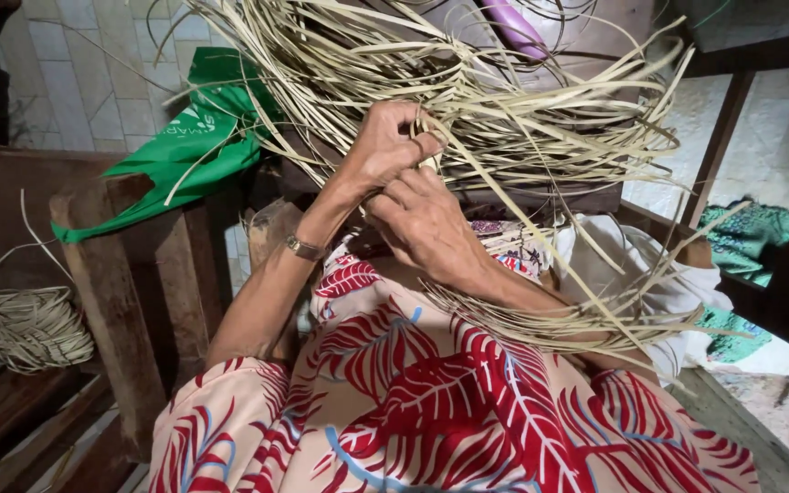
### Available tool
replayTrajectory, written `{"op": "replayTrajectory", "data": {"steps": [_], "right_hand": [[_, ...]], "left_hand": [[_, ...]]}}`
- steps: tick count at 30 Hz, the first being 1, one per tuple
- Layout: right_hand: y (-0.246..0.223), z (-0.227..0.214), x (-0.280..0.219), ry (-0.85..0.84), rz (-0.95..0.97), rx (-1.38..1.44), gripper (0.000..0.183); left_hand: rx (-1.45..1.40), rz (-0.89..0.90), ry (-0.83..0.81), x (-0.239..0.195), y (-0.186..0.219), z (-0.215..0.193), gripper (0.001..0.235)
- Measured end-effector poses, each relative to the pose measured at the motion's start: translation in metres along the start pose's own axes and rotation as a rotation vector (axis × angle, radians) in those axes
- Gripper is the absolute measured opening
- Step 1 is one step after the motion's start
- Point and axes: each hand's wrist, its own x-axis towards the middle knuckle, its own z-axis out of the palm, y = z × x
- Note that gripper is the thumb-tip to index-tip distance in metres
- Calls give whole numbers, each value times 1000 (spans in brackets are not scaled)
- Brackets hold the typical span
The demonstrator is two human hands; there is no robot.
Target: The person sits and weaves dried palm fibers into a basket by hand, repeatedly pulling and tucking strands to build up the structure. The hands work continuously on the same basket throughout the clip.
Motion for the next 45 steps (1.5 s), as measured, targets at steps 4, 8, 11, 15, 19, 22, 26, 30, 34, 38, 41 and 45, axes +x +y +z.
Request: {"op": "replayTrajectory", "data": {"steps": [4,8,11,15,19,22,26,30,34,38,41,45], "right_hand": [[-3,-4,-8,0,21,6,10],[-10,-17,-14,36,54,38,13],[3,0,-44,100,72,151,15],[-7,-18,-34,116,86,210,13],[-1,-20,-41,146,211,179,10],[26,-6,-58,203,319,171,9],[20,-41,-30,269,371,110,10],[36,-25,-31,278,359,109,11],[23,-28,-10,264,338,142,18],[21,-30,1,226,258,149,26],[30,-23,-2,208,279,101,25],[34,-26,-3,187,213,141,27]], "left_hand": [[141,86,8,-8,-6,-9,10],[330,247,113,-14,-20,-11,19],[586,346,237,-26,-5,-13,23],[658,303,209,-31,-15,-10,12],[693,222,184,-28,-25,1,7],[688,195,195,-29,-18,4,11],[730,200,228,-32,-14,8,17],[720,172,240,-35,-10,9,18],[873,246,275,-36,-9,10,18],[933,229,288,-39,-8,16,15],[907,188,224,-43,1,16,14],[862,203,168,-44,-2,11,18]]}}
